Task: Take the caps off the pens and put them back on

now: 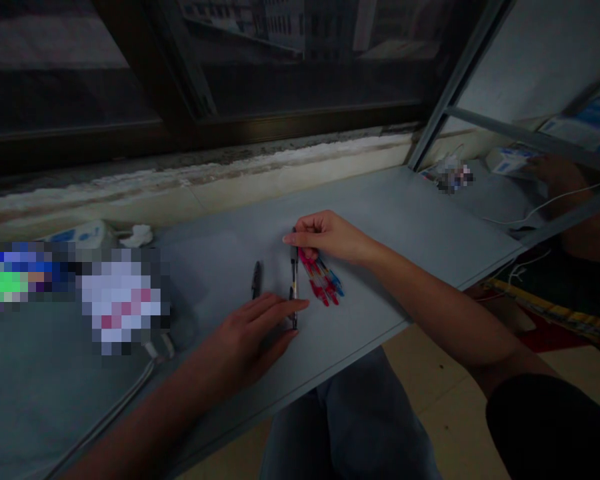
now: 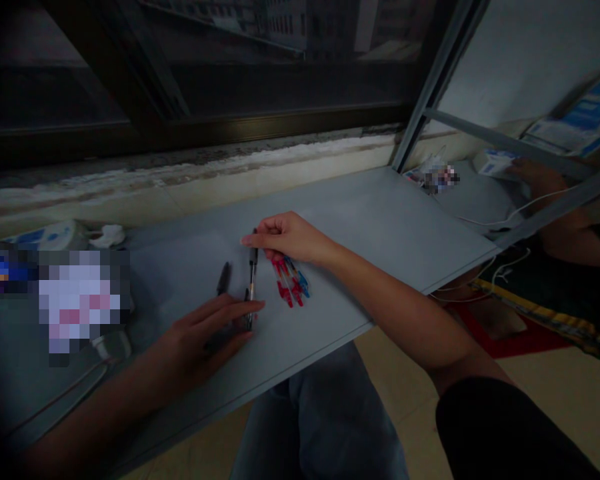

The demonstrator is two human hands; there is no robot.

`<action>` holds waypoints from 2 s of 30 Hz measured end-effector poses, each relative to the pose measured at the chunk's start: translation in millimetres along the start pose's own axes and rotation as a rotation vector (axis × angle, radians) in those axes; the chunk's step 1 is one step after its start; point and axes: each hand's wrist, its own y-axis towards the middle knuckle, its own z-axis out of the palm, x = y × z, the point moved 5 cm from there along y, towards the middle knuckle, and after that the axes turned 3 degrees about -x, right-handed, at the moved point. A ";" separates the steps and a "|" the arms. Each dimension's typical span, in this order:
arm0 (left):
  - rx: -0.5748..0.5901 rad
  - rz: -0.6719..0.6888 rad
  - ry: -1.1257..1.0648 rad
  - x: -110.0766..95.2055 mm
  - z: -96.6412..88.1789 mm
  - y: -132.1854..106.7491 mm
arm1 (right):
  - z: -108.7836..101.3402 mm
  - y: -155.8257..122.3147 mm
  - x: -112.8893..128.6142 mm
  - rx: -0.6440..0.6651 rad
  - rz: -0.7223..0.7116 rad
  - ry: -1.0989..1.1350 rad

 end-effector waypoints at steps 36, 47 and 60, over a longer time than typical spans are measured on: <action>0.038 0.065 -0.013 -3.2 7.5 0.1 | 8.8 -3.4 -6.0 0.092 -0.030 -0.314; 0.058 0.058 -0.031 -3.7 8.3 1.7 | 9.8 -6.1 0.2 0.102 -0.040 -0.355; 0.027 0.074 -0.024 -7.6 6.0 0.8 | 9.0 -8.8 2.6 0.091 -0.039 -0.404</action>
